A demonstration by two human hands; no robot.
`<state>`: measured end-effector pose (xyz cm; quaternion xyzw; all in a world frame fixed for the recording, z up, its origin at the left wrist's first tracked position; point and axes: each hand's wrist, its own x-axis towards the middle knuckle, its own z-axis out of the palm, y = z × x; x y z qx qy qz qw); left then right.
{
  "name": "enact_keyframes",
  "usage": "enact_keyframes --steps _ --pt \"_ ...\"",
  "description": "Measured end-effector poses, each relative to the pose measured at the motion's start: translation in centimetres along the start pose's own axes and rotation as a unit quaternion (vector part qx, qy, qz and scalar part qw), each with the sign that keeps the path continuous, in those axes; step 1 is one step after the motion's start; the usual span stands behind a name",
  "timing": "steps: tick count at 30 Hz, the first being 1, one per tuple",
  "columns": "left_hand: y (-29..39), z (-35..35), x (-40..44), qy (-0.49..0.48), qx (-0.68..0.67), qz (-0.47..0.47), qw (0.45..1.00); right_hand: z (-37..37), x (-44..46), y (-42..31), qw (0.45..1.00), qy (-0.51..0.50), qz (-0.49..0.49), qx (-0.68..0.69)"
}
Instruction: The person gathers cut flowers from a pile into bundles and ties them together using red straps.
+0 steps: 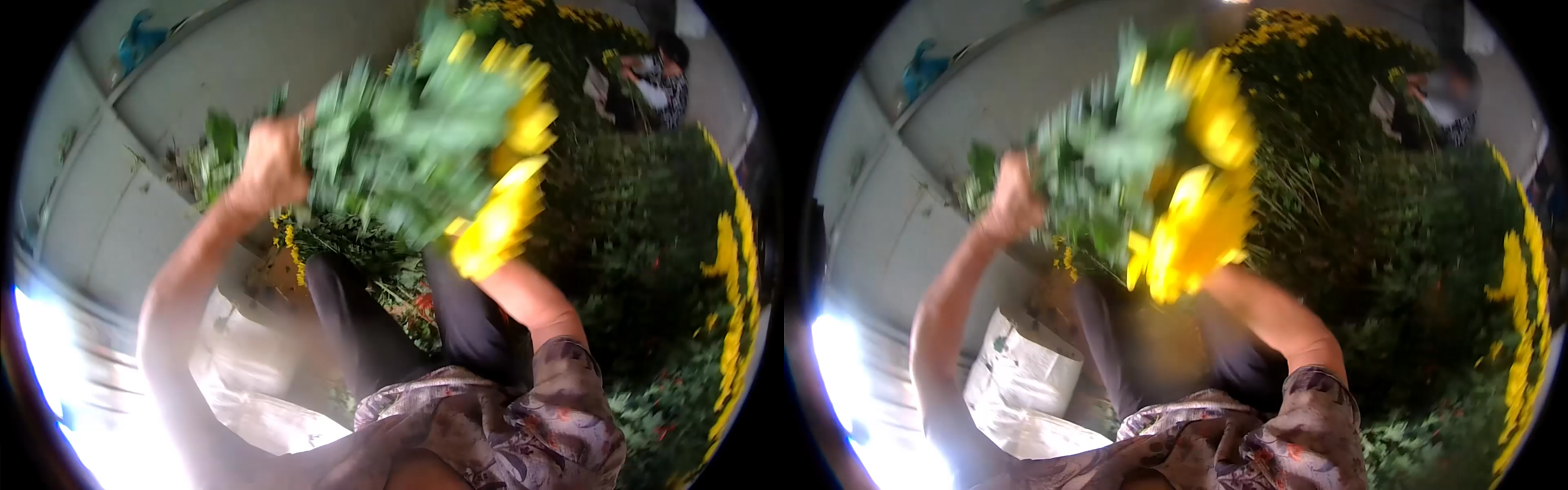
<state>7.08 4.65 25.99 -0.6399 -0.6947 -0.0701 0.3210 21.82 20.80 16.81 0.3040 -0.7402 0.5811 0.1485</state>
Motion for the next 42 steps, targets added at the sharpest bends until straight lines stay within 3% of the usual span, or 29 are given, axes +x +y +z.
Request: enact_keyframes --steps 4,7,9,10,11,14,15,16,17,18,19,21,22,23,24,25,27,29,31,32,33,34,35,37,39,41,42 --pt "2.8 9.7 -8.5 -0.070 -0.096 -0.009 0.993 3.8 -6.7 4.5 0.990 0.003 0.113 0.079" --pt "5.8 12.6 -11.0 -0.114 -0.195 -0.104 0.968 5.7 -9.4 6.5 0.977 -0.019 0.174 0.118" --pt "7.4 15.6 -12.9 -0.088 -0.232 -0.161 0.955 6.4 -11.0 7.2 0.968 -0.052 0.212 0.126" --pt "7.9 17.2 -13.6 -0.090 -0.219 -0.169 0.957 6.3 -11.6 7.3 0.963 -0.072 0.230 0.124" --pt "8.2 18.5 -14.7 -0.148 -0.157 -0.240 0.947 6.2 -12.2 7.4 0.957 -0.101 0.248 0.110" --pt "11.2 19.2 -12.1 -0.188 -0.086 -0.237 0.949 5.5 -11.8 7.5 0.954 -0.168 0.246 -0.043" --pt "10.8 18.6 -11.4 -0.303 -0.131 -0.264 0.906 5.4 -11.1 8.0 0.965 -0.101 0.142 -0.197" --pt "13.2 18.5 -10.1 -0.307 -0.135 -0.269 0.903 5.3 -10.3 8.5 0.938 -0.032 0.028 -0.344" --pt "16.9 19.3 -8.4 -0.371 0.199 -0.252 0.871 4.9 -9.5 9.3 0.873 0.040 -0.090 -0.477" --pt "15.3 19.4 -8.8 -0.374 0.087 -0.271 0.883 4.0 -8.7 11.4 0.882 0.028 -0.025 -0.470" --pt "13.6 19.5 -9.2 -0.374 -0.033 -0.296 0.878 2.5 -8.1 11.8 0.809 -0.056 0.083 -0.579" --pt "11.4 19.5 -9.5 -0.349 -0.201 -0.327 0.855 4.5 -9.0 17.0 0.725 0.074 0.088 -0.679" --pt "10.4 19.1 -9.2 -0.347 -0.245 -0.311 0.850 4.3 -9.1 16.8 0.700 0.063 0.095 -0.705" --pt "8.8 18.7 -9.6 -0.341 -0.214 -0.210 0.891 4.0 -9.3 16.6 0.674 0.049 0.105 -0.729" --pt "8.3 17.2 -8.7 -0.385 -0.148 -0.194 0.890 3.4 -9.4 16.3 0.669 0.068 0.094 -0.734" --pt "8.3 15.9 -8.2 -0.424 -0.077 -0.174 0.886 3.1 -9.3 16.2 0.691 0.058 0.113 -0.712" --pt "8.9 17.5 -10.4 -0.428 -0.103 -0.159 0.884 2.4 -9.4 15.8 0.690 0.023 0.098 -0.717" --pt "9.7 20.1 -12.3 -0.343 -0.088 -0.233 0.906 2.6 -9.5 16.6 0.717 0.034 0.111 -0.688" --pt "9.8 21.9 -13.6 -0.282 -0.039 -0.214 0.934 2.1 -9.5 15.9 0.738 0.043 0.118 -0.663" --pt "9.1 22.6 -14.4 -0.227 -0.101 -0.213 0.945 1.8 -9.7 15.0 0.764 0.074 0.081 -0.636" --pt "9.4 22.4 -12.9 -0.179 0.057 -0.021 0.982 2.2 -10.2 13.8 0.838 0.094 0.038 -0.536" --pt "8.0 21.6 -12.6 -0.288 -0.068 -0.185 0.937 3.2 -11.5 12.9 0.885 0.133 -0.031 -0.446" --pt "7.2 21.3 -12.3 -0.302 -0.103 -0.262 0.911 4.0 -13.3 11.9 0.917 0.173 -0.096 -0.347" --pt "4.8 19.4 -11.9 -0.277 -0.181 -0.377 0.865 3.9 -18.6 11.0 0.940 0.142 -0.046 -0.306" --pt "0.1 16.7 -11.4 -0.245 -0.279 -0.383 0.846 3.3 -23.2 13.1 0.939 0.298 0.135 -0.105" --pt "-2.7 13.4 -8.4 -0.271 -0.262 -0.382 0.844 1.5 -25.9 14.8 0.798 0.441 0.410 0.033" --pt "-0.5 11.7 -3.8 -0.246 -0.344 -0.421 0.802 0.7 -27.0 16.7 0.783 0.460 0.418 0.024"
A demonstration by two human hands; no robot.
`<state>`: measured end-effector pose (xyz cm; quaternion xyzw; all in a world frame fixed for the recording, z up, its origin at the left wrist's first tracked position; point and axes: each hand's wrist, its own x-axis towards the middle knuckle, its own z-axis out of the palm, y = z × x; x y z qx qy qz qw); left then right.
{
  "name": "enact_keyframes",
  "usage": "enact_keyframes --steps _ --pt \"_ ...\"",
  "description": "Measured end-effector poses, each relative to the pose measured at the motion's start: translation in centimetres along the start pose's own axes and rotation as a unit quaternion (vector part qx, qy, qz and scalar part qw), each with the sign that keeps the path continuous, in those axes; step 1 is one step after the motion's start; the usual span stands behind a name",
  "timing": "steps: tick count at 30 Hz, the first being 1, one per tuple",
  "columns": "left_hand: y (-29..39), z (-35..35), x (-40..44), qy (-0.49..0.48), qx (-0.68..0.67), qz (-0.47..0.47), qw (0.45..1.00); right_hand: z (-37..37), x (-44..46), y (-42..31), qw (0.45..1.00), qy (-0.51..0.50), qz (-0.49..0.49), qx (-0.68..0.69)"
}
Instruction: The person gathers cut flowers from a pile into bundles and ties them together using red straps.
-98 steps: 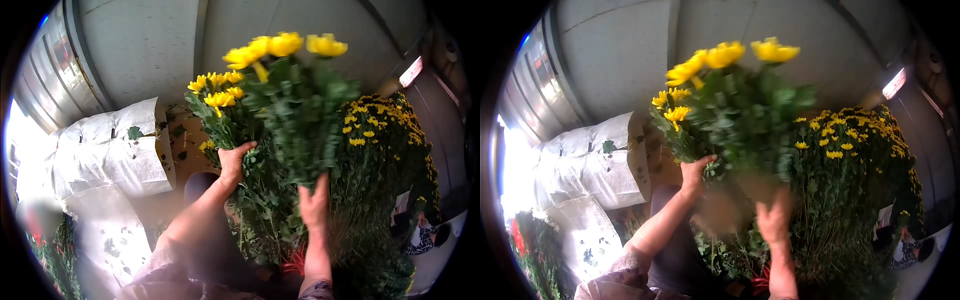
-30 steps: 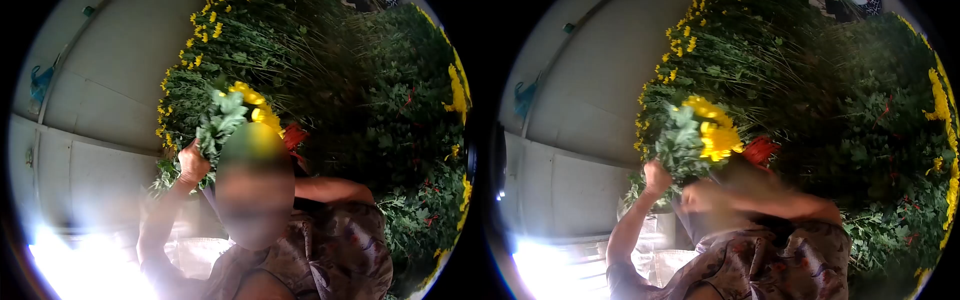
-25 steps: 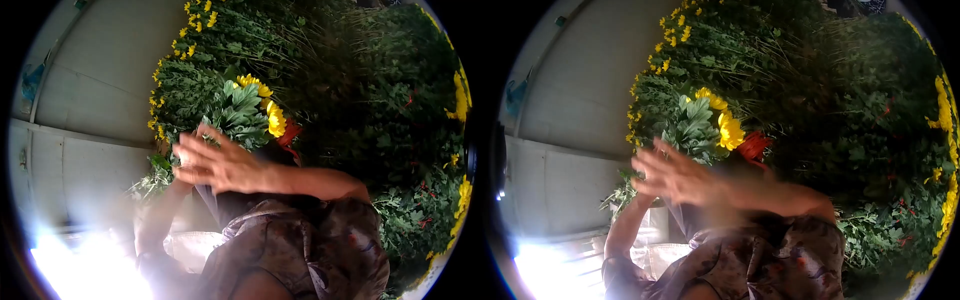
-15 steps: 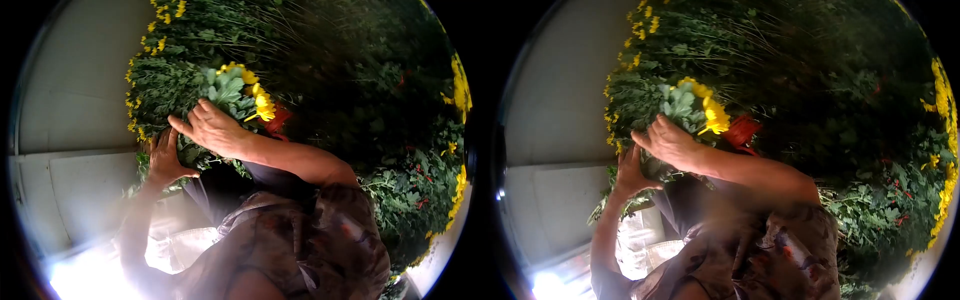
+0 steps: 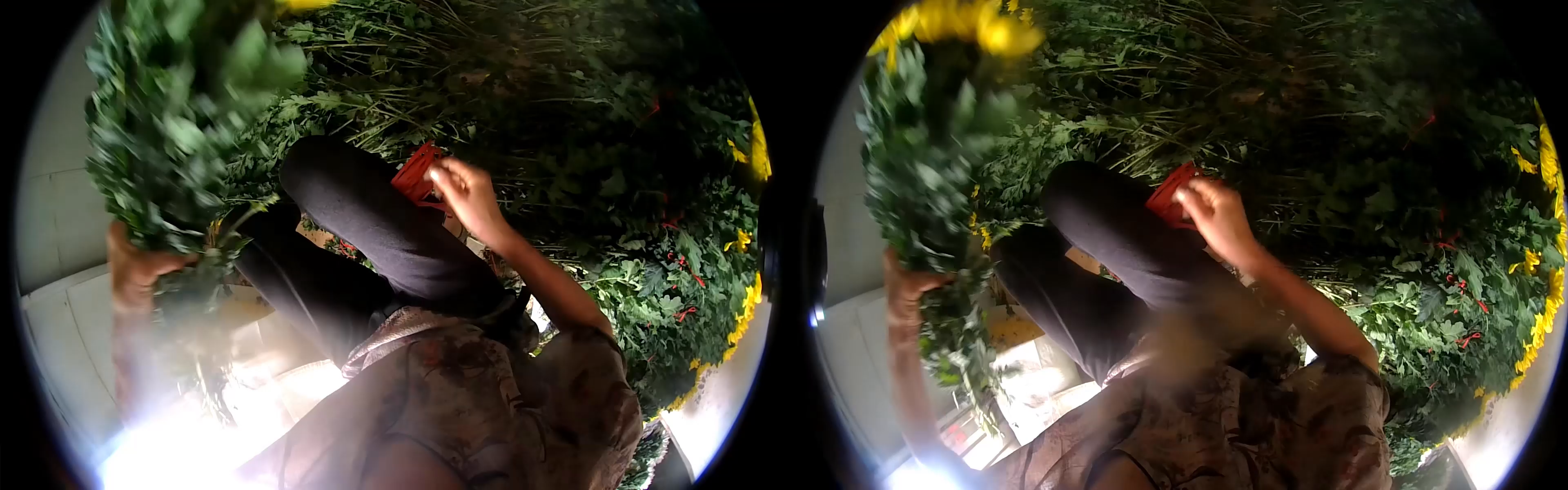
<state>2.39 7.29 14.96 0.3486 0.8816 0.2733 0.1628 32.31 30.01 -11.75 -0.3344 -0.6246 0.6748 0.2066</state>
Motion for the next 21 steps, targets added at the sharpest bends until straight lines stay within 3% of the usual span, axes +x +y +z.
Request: enact_keyframes --steps 2,4,7,9,16,21 --pt "4.2 -1.3 1.2 -0.042 -0.065 -0.003 0.997 -0.5 3.3 1.4 1.000 0.021 0.006 -0.003" --pt "6.4 -1.7 0.9 -0.080 -0.126 -0.009 0.989 0.5 5.5 1.5 0.986 -0.056 0.113 -0.105" --pt "7.3 -1.9 -0.3 -0.034 -0.128 0.026 0.991 2.4 6.3 2.6 0.978 -0.092 0.187 0.002" --pt "4.9 -3.1 -0.6 -0.083 -0.205 -0.097 0.971 3.0 6.2 3.2 0.979 -0.077 0.176 0.065" --pt "-12.6 3.3 -3.1 -0.132 -0.294 -0.145 0.936 2.7 4.8 3.1 0.983 0.028 0.075 0.165" --pt "-15.3 7.8 -5.7 -0.135 -0.472 -0.166 0.855 1.5 5.8 1.8 0.979 0.104 0.065 0.161"
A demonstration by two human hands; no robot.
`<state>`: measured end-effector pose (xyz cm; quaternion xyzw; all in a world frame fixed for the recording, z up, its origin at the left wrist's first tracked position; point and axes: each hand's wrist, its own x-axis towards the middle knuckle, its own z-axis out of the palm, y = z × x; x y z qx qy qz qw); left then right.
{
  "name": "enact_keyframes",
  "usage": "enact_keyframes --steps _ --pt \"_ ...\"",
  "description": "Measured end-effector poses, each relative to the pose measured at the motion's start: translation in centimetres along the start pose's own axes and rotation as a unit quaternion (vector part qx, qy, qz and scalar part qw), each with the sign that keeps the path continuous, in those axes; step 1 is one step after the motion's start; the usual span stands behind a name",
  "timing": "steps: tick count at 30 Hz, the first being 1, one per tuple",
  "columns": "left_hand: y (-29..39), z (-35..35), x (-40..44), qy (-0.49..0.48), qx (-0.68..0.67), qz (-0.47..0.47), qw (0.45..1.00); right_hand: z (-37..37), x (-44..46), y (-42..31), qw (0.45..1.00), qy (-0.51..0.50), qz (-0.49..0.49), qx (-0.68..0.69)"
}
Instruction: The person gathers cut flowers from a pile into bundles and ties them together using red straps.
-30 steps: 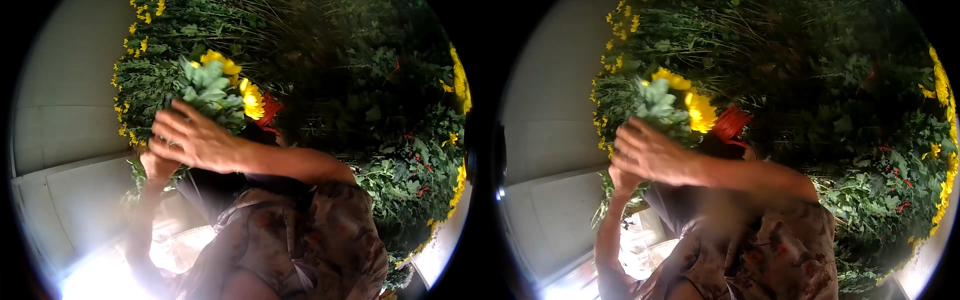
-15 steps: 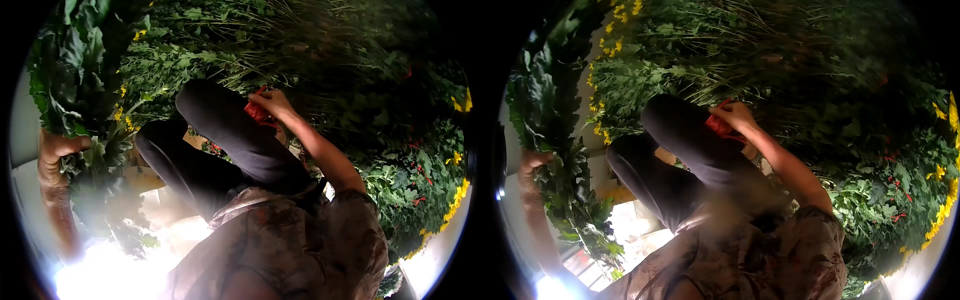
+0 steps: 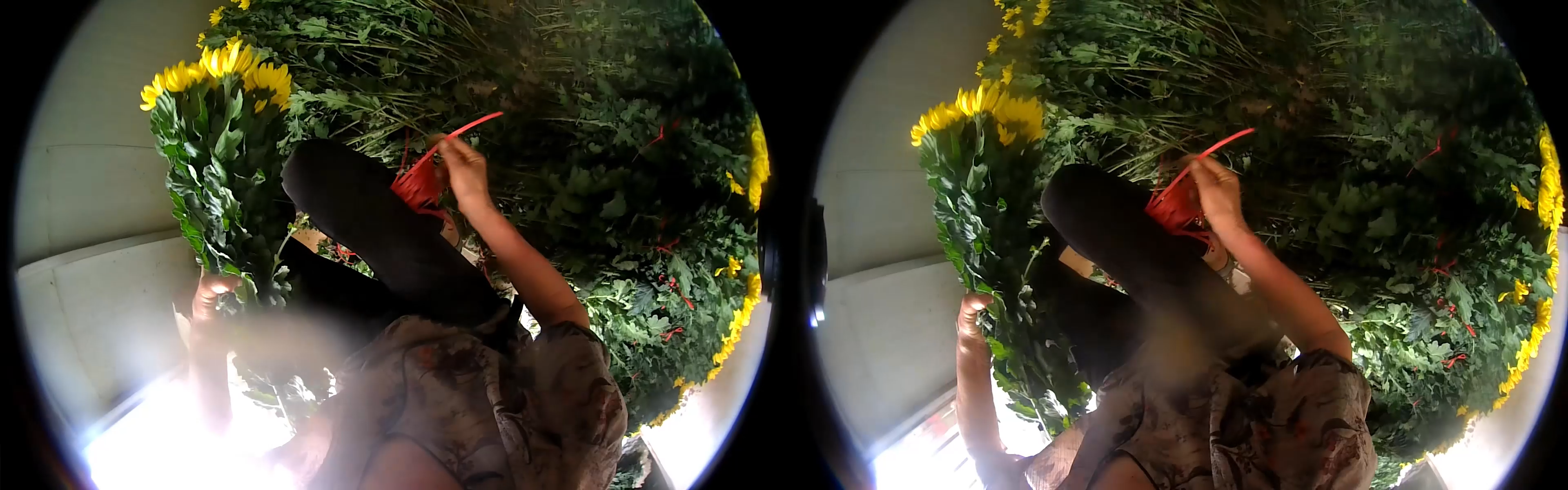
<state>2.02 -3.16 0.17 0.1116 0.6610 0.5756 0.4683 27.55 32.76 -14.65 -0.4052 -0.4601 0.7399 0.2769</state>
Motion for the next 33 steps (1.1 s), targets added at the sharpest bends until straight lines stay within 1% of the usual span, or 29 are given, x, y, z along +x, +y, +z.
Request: enact_keyframes --steps 1,2,3,4,5,6,7,8,9,10,11,12,13,15,17,19,20,21,22,23,24,25,26,27,28,30,31,32,33 --pt "-0.5 0.1 0.0 -0.004 -0.016 0.005 1.000 -0.9 0.5 -0.8 1.000 0.026 0.014 0.003" --pt "-1.0 0.1 -0.1 -0.009 -0.027 0.011 1.000 -2.4 2.1 -0.7 0.997 0.057 -0.044 0.032" --pt "-1.3 0.2 -0.2 -0.015 -0.039 0.020 0.999 -3.7 3.0 -3.3 0.990 0.099 -0.097 0.017" --pt "-1.6 0.2 -0.8 -0.018 -0.052 0.027 0.998 -4.6 4.4 -4.9 0.965 0.122 -0.199 0.120" --pt "-1.7 0.3 -1.3 -0.022 -0.059 0.037 0.997 -4.4 4.9 -7.8 0.930 0.148 -0.240 0.235" --pt "-1.7 0.2 -1.8 -0.027 -0.065 0.048 0.996 -4.0 4.3 -10.7 0.916 0.088 -0.355 0.164" --pt "-1.6 0.2 -2.1 -0.032 -0.071 0.060 0.995 -1.1 2.6 -13.2 0.898 0.065 -0.422 0.105" --pt "-1.4 0.1 -2.4 -0.038 -0.077 0.074 0.994 2.4 0.8 -13.9 0.894 -0.020 -0.440 0.080" --pt "-1.3 0.0 -2.7 -0.043 -0.082 0.087 0.992 5.3 -0.8 -13.5 0.885 -0.118 -0.450 -0.005" --pt "-1.2 -0.2 -2.8 -0.050 -0.086 0.101 0.990 8.4 -3.4 -12.5 0.880 -0.189 -0.431 -0.066" --pt "-1.0 -0.2 -2.9 -0.057 -0.089 0.114 0.988 10.8 -5.3 -10.9 0.883 -0.278 -0.372 -0.071" --pt "-0.8 -0.1 -3.0 -0.065 -0.085 0.123 0.987 12.5 -5.9 -9.2 0.850 -0.347 -0.373 -0.137" --pt "-0.5 0.1 -2.8 -0.077 -0.075 0.130 0.986 14.2 -6.9 -7.6 0.844 -0.394 -0.358 -0.061" --pt "0.1 0.8 -2.5 -0.094 -0.037 0.139 0.985 15.1 -9.0 -7.5 0.858 -0.409 -0.290 -0.111" --pt "0.9 1.4 -1.9 -0.103 0.031 0.135 0.985 14.7 -8.9 -5.7 0.844 -0.422 -0.300 -0.141" --pt "2.2 2.4 -1.8 -0.067 0.082 0.089 0.990 14.6 -10.0 -6.9 0.822 -0.398 -0.377 -0.154" --pt "3.3 4.0 -2.0 -0.025 0.083 0.039 0.995 14.1 -10.6 -8.1 0.799 -0.394 -0.412 -0.193" --pt "4.5 5.5 -2.3 0.017 0.078 -0.010 0.997 13.6 -10.6 -8.3 0.751 -0.422 -0.465 -0.203" --pt "5.1 7.0 -2.1 0.063 0.105 -0.026 0.992 13.1 -10.7 -8.4 0.701 -0.447 -0.516 -0.207" --pt "5.5 7.3 -1.3 0.060 0.221 -0.060 0.972 13.1 -11.5 -9.2 0.673 -0.481 -0.508 -0.241" --pt "5.8 8.1 -1.0 0.011 0.225 0.009 0.974 13.2 -12.7 -10.4 0.644 -0.512 -0.498 -0.276" --pt "5.1 8.6 -0.3 0.024 0.316 0.039 0.948 14.4 -13.1 -10.9 0.552 -0.481 -0.630 -0.259" --pt "4.0 9.2 0.6 0.037 0.405 0.069 0.911 15.3 -13.2 -11.8 0.500 -0.488 -0.648 -0.302" --pt "3.2 10.3 1.3 0.042 0.476 0.052 0.877 17.0 -12.5 -11.9 0.550 -0.513 -0.577 -0.320" --pt "0.5 9.8 2.4 0.017 0.534 0.144 0.833 18.6 -11.1 -11.3 0.601 -0.528 -0.518 -0.304" --pt "-1.5 11.6 2.4 0.061 0.564 0.147 0.810 20.9 -8.1 -8.9 0.701 -0.538 -0.412 -0.224" --pt "-0.5 11.4 2.1 0.028 0.565 0.077 0.821 21.3 -7.2 -8.2 0.736 -0.544 -0.359 -0.183" --pt "-0.7 11.2 2.0 0.031 0.562 0.075 0.823 21.5 -6.3 -7.5 0.767 -0.548 -0.302 -0.142" --pt "-1.1 11.1 1.6 0.087 0.483 0.117 0.863 21.9 -5.7 -7.0 0.765 -0.550 -0.308 -0.133"
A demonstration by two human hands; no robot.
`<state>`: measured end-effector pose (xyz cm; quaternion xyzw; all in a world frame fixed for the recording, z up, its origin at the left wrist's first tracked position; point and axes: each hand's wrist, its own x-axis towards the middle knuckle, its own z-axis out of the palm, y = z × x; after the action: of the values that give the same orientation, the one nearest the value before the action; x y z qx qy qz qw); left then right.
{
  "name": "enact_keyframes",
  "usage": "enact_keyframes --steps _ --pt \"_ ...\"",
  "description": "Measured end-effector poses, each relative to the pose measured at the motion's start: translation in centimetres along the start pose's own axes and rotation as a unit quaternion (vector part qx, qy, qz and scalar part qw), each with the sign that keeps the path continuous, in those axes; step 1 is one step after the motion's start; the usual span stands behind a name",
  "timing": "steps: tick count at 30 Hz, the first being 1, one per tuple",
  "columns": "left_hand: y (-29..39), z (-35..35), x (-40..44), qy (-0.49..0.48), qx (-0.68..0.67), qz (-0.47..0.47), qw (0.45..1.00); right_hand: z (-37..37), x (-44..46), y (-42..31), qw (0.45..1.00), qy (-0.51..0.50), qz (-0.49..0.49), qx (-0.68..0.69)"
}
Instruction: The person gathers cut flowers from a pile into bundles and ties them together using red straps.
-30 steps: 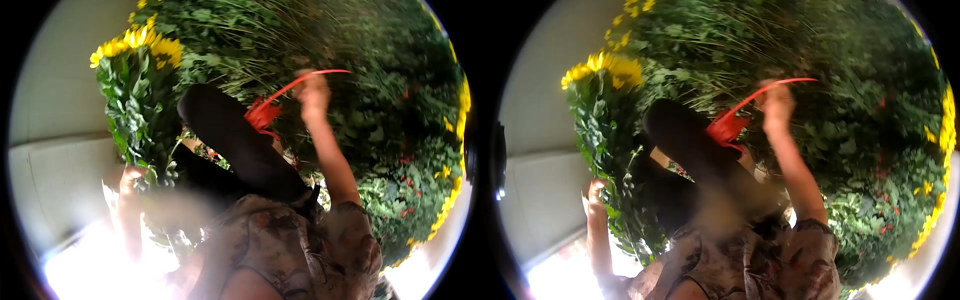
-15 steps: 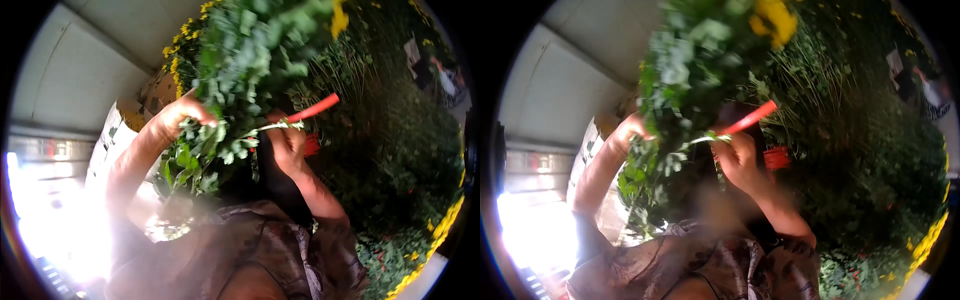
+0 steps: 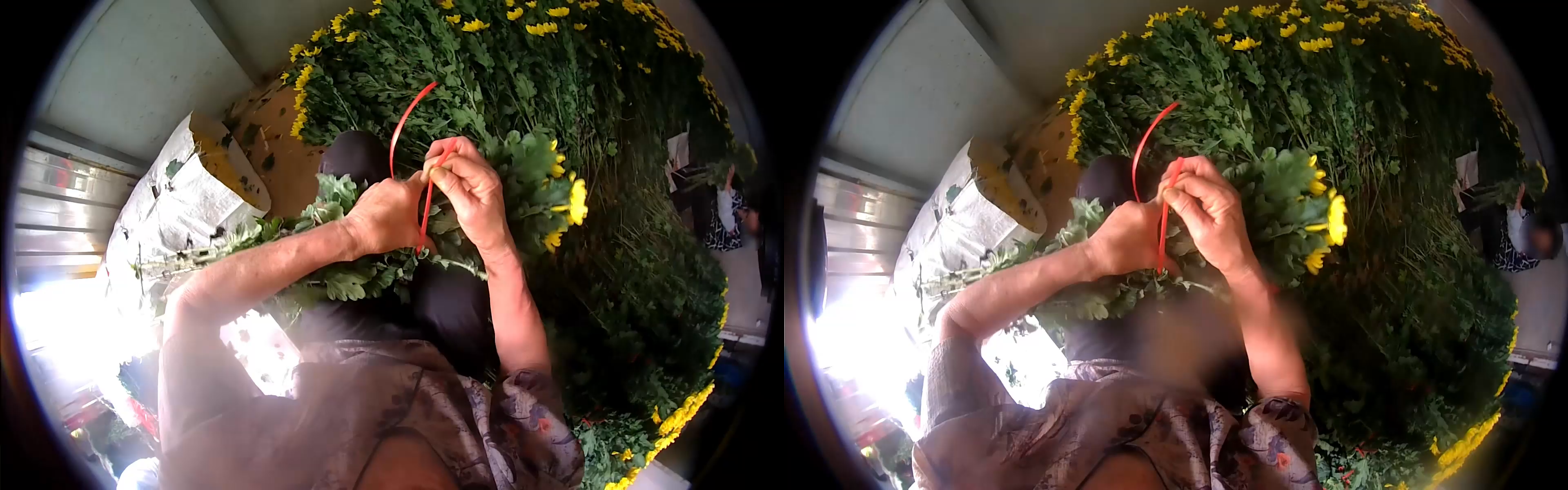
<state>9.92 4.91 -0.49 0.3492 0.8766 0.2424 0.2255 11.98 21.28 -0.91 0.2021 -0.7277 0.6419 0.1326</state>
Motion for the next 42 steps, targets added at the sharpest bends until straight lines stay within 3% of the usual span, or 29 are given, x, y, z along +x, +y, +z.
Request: enact_keyframes --steps 1,3,5,6,7,10,12,14,15,17,18,20,21,23,24,25,27,29,31,32,33,35,38,39,41,42 --pt "-0.3 0.0 -0.3 0.073 -0.083 -0.001 0.994 -0.1 -0.3 0.0 0.998 0.012 0.053 0.021" --pt "-1.5 -0.5 -0.4 0.067 -0.127 -0.008 0.990 -0.1 -0.4 1.2 0.993 0.044 0.075 0.084" --pt "-3.0 -0.3 -0.3 0.096 -0.346 0.043 0.932 -0.5 -0.3 2.4 0.993 0.043 0.072 0.078" --pt "-2.8 -0.9 -0.7 0.056 -0.403 0.031 0.913 -0.6 -0.1 2.5 0.994 0.045 0.070 0.074" --pt "-2.2 -1.1 -1.0 0.030 -0.321 0.038 0.946 -0.5 0.0 2.4 0.994 0.044 0.070 0.074" --pt "-1.0 0.4 -0.3 0.121 -0.032 0.158 0.979 -0.6 0.5 2.4 0.977 -0.035 0.126 0.169" --pt "-1.0 0.7 -0.2 0.141 -0.033 0.152 0.978 -1.2 1.9 2.3 0.965 -0.062 0.181 0.180" --pt "-1.6 1.4 0.2 0.165 -0.009 0.159 0.973 -0.3 2.1 1.4 0.964 -0.119 0.212 0.106" --pt "-1.8 1.3 0.3 0.231 0.086 0.265 0.932 -0.1 2.6 0.7 0.966 -0.180 0.187 0.008" --pt "-1.5 1.3 0.0 0.171 -0.007 0.180 0.969 0.3 2.4 1.2 0.978 -0.140 0.150 0.021" --pt "-1.2 1.1 0.0 0.168 -0.007 0.183 0.969 0.8 2.1 0.7 0.979 -0.136 0.151 0.020" --pt "-0.7 0.5 0.1 0.012 0.209 0.125 0.970 2.0 0.8 -0.9 0.994 0.010 0.076 -0.074" --pt "-0.7 0.4 -0.1 0.011 0.209 0.126 0.970 2.1 -0.1 -1.2 0.994 0.048 0.057 -0.078" --pt "-0.4 0.5 -0.8 0.290 0.128 0.302 0.899 1.8 -2.2 -1.1 0.966 0.142 0.166 0.138" --pt "0.2 0.3 -1.1 0.368 0.161 0.337 0.852 1.1 -2.7 -0.8 0.955 0.171 0.172 0.170" --pt "0.5 -0.4 -1.6 0.359 0.170 0.361 0.844 0.3 -3.1 -0.4 0.946 0.178 0.158 0.220" --pt "0.0 0.0 -1.4 0.352 0.102 0.356 0.860 -1.3 -3.0 -0.2 0.956 0.075 0.108 0.261" --pt "-0.3 0.1 -1.6 0.318 -0.073 0.264 0.908 -2.2 -2.9 -0.8 0.966 -0.015 0.107 0.236" --pt "0.2 0.6 -1.3 0.295 -0.238 0.183 0.907 -2.4 -2.6 -1.0 0.958 -0.035 0.120 0.256" --pt "0.1 0.5 -1.2 0.295 -0.238 0.182 0.908 -2.7 -2.4 -0.7 0.956 -0.063 0.105 0.267" --pt "-0.1 0.3 -0.9 0.233 -0.280 0.159 0.918 -2.8 -2.4 -0.4 0.952 -0.091 0.091 0.278" --pt "-0.6 -0.5 -0.1 0.116 -0.343 0.132 0.923 -2.6 -2.3 -0.1 0.951 -0.080 0.093 0.282" --pt "-1.8 -1.1 0.9 -0.028 -0.503 0.059 0.862 -1.4 -2.5 -0.2 0.955 0.036 0.079 0.284" --pt "-2.2 -1.2 0.9 -0.032 -0.565 0.025 0.824 -0.9 -2.1 -0.6 0.976 0.037 0.091 0.193" --pt "-3.0 -2.2 1.0 -0.051 -0.599 0.022 0.799 -0.4 -1.8 -1.6 0.996 -0.022 0.070 0.045" --pt "-3.4 -2.4 0.8 -0.094 -0.628 0.024 0.772 -0.8 -1.6 -1.6 0.990 -0.053 -0.001 -0.134"
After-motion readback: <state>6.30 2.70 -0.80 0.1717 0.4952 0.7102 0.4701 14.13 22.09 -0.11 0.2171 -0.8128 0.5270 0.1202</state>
